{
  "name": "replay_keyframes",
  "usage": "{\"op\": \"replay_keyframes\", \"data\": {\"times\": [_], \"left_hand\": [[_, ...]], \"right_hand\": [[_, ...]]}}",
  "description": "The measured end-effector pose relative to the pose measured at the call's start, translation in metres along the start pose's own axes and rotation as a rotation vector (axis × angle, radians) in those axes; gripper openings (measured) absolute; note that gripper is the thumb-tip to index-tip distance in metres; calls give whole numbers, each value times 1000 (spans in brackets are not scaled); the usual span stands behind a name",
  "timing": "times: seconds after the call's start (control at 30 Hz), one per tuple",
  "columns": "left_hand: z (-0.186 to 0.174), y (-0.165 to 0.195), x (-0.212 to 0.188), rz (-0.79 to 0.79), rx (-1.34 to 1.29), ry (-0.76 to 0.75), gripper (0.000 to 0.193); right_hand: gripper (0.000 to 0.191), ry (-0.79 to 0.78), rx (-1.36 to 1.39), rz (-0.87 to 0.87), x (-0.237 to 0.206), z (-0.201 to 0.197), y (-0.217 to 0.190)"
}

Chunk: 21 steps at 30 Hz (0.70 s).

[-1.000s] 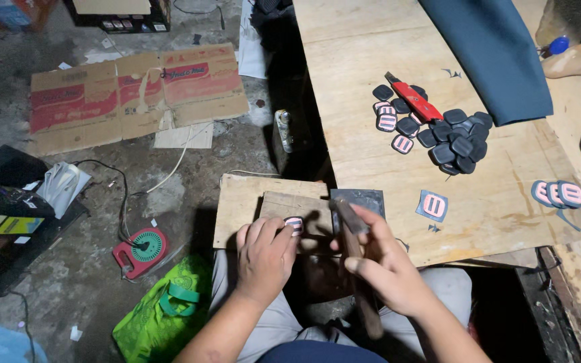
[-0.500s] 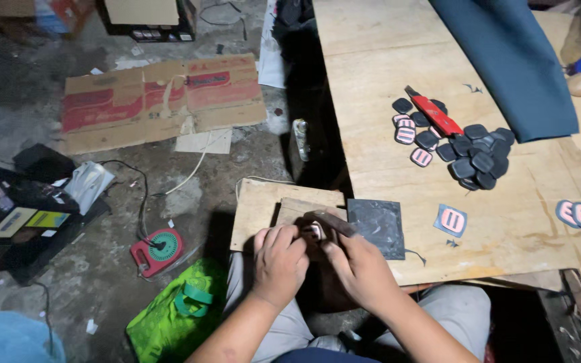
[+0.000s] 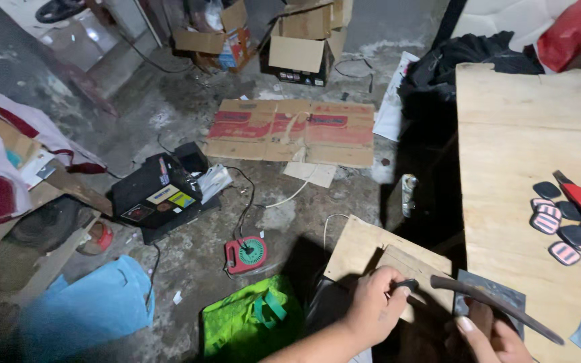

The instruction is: The person repeatedly places small rectangular rubber pieces on a wooden block and uses a curved metal tool to press and shape the edges. They handle each piece one at a time, repositioning it as needed, and set finished pieces aside on the table.

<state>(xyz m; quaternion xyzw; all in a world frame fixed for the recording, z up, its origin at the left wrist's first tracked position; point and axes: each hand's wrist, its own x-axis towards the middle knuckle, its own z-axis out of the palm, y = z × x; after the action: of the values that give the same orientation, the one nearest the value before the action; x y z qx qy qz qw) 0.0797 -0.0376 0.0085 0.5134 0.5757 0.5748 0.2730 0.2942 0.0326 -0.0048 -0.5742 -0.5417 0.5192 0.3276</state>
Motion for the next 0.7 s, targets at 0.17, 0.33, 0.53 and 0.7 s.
{"op": "replay_keyframes", "data": {"times": [0.17,0.33,0.53,0.7], "left_hand": [[19,-12,-5,-309,-561,-68,28],[24,-13,-12,-408,-581,-245,22],[10,1,-6,-415,-519,-278,18],[-7,34,1,-502,-587,-239,14]], "right_hand": [[46,42,-7,12,22,1,4],[41,43,52,65,26,4,0],[36,-23,312,89,13,-12,1],[31,-234,646,91,-40,-35,-19]]}}
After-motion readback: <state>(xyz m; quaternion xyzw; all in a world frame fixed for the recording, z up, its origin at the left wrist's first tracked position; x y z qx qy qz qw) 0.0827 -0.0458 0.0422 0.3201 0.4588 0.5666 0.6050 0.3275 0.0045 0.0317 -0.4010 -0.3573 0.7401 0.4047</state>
